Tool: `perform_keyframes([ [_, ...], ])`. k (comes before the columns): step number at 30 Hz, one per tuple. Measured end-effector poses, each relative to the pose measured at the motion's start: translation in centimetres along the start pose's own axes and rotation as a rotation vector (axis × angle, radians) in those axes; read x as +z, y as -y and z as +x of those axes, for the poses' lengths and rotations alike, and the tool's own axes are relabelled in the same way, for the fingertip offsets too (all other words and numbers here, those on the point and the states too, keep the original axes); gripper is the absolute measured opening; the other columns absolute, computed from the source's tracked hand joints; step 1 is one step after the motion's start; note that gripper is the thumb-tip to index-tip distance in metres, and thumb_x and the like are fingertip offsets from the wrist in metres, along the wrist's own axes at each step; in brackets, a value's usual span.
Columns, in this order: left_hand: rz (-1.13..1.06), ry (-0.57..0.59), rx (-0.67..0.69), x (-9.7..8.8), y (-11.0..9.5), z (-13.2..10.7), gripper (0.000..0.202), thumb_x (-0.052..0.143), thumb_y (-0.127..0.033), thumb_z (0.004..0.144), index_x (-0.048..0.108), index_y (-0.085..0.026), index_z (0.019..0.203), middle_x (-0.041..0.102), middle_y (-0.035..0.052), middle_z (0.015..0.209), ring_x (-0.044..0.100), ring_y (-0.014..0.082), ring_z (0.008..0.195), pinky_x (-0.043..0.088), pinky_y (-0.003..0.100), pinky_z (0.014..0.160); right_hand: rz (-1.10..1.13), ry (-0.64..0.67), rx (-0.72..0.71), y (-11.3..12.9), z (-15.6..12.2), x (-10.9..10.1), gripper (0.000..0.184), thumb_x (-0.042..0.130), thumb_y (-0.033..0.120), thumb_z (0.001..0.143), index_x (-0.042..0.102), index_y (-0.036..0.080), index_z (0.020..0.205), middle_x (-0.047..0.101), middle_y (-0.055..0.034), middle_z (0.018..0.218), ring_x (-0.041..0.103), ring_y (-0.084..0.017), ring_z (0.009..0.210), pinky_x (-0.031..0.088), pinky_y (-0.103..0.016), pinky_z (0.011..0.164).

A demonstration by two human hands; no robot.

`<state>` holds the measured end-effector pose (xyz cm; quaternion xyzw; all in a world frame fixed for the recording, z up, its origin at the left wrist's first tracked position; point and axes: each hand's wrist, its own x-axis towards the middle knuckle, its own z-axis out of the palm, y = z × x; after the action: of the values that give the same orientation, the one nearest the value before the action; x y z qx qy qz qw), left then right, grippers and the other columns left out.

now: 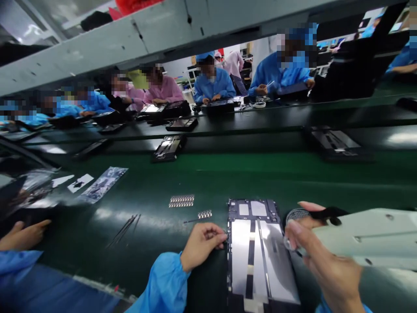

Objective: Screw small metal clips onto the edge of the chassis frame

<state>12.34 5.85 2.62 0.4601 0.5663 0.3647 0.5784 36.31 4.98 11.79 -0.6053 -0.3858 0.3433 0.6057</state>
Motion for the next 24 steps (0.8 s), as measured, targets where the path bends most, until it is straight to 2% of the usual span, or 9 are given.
perform_keyframes([
  [3, 0.116, 0.000, 0.074, 0.8, -0.2, 0.7, 0.020, 0.072, -0.030, 0.071, 0.067, -0.011, 0.072, 0.064, 0.0022, 0.056, 0.060, 0.0126, 0.054, 0.045, 0.024, 0.054, 0.076, 0.146, -0.060, -0.2, -1.3, 1.4, 0.051, 0.077, 0.047, 0.067, 0.052, 0.025, 0.104, 0.051, 0.0054, 0.047, 0.054, -0.019, 0.045, 0.048, -0.033, 0.049],
  [5, 0.219, -0.021, 0.138, 1.1, -0.6, 1.2, 0.011, 0.068, -0.023, 0.073, 0.069, -0.011, 0.072, 0.065, 0.0027, 0.059, 0.058, 0.0119, 0.055, 0.043, 0.023, 0.053, 0.102, 0.213, -0.113, -0.6, -1.8, 2.3, 0.042, 0.074, 0.043, 0.074, 0.053, 0.024, 0.104, 0.051, 0.0060, 0.048, 0.054, -0.018, 0.045, 0.050, -0.034, 0.054],
  [8, 0.316, -0.041, 0.198, 1.3, -1.2, 1.6, 0.006, 0.066, -0.017, 0.072, 0.070, -0.013, 0.070, 0.066, 0.0018, 0.064, 0.055, 0.0107, 0.058, 0.041, 0.022, 0.056, 0.099, 0.348, -0.170, -1.3, -2.2, 3.9, 0.024, 0.069, 0.036, 0.082, 0.057, 0.021, 0.095, 0.053, 0.0044, 0.050, 0.056, -0.017, 0.047, 0.050, -0.034, 0.056],
  [10, 0.319, -0.041, 0.217, 1.3, -1.3, 1.7, 0.005, 0.067, -0.016, 0.072, 0.068, -0.014, 0.068, 0.065, 0.0004, 0.065, 0.055, 0.0104, 0.061, 0.043, 0.023, 0.060, 0.133, 0.406, -0.203, -1.7, -2.3, 5.3, 0.020, 0.067, 0.033, 0.084, 0.057, 0.020, 0.095, 0.055, 0.0046, 0.051, 0.056, -0.017, 0.047, 0.050, -0.034, 0.057],
  [12, 0.251, -0.019, 0.179, 1.2, -1.4, 2.0, 0.005, 0.069, -0.017, 0.071, 0.065, -0.014, 0.069, 0.060, -0.0022, 0.061, 0.054, 0.0098, 0.058, 0.045, 0.022, 0.058, 0.178, 0.418, -0.229, -2.1, -2.4, 7.0, 0.024, 0.067, 0.030, 0.085, 0.054, 0.021, 0.103, 0.056, 0.0064, 0.051, 0.056, -0.016, 0.046, 0.049, -0.033, 0.056],
  [14, 0.136, 0.034, 0.072, 1.0, -1.3, 2.5, 0.015, 0.072, -0.017, 0.067, 0.059, -0.015, 0.074, 0.054, -0.0061, 0.057, 0.053, 0.0089, 0.051, 0.045, 0.021, 0.048, 0.184, 0.429, -0.246, -2.6, -2.3, 8.6, 0.030, 0.068, 0.027, 0.083, 0.052, 0.021, 0.108, 0.056, 0.0075, 0.050, 0.055, -0.014, 0.044, 0.048, -0.031, 0.053],
  [17, 0.020, 0.126, -0.070, 0.8, -1.3, 3.4, 0.026, 0.072, -0.012, 0.064, 0.051, -0.017, 0.079, 0.052, -0.0088, 0.055, 0.053, 0.0089, 0.043, 0.043, 0.017, 0.036, 0.145, 0.439, -0.249, -3.3, -2.1, 10.5, 0.031, 0.070, 0.026, 0.081, 0.054, 0.019, 0.106, 0.057, 0.0074, 0.048, 0.055, -0.014, 0.041, 0.049, -0.030, 0.053],
  [20, 0.010, 0.168, -0.106, 0.7, -1.4, 4.0, 0.024, 0.068, -0.007, 0.065, 0.050, -0.015, 0.078, 0.054, -0.0070, 0.055, 0.055, 0.0089, 0.041, 0.043, 0.016, 0.032, 0.119, 0.430, -0.224, -4.0, -1.9, 11.4, 0.032, 0.071, 0.028, 0.079, 0.055, 0.018, 0.104, 0.056, 0.0076, 0.047, 0.054, -0.013, 0.041, 0.049, -0.029, 0.051],
  [24, 0.011, 0.166, -0.097, 0.6, -1.3, 4.0, 0.023, 0.065, -0.004, 0.065, 0.051, -0.015, 0.079, 0.056, -0.0058, 0.057, 0.054, 0.0076, 0.039, 0.044, 0.015, 0.031, 0.095, 0.433, -0.201, -4.3, -1.9, 11.7, 0.033, 0.072, 0.030, 0.077, 0.055, 0.018, 0.103, 0.055, 0.0077, 0.047, 0.054, -0.013, 0.042, 0.049, -0.029, 0.051],
])
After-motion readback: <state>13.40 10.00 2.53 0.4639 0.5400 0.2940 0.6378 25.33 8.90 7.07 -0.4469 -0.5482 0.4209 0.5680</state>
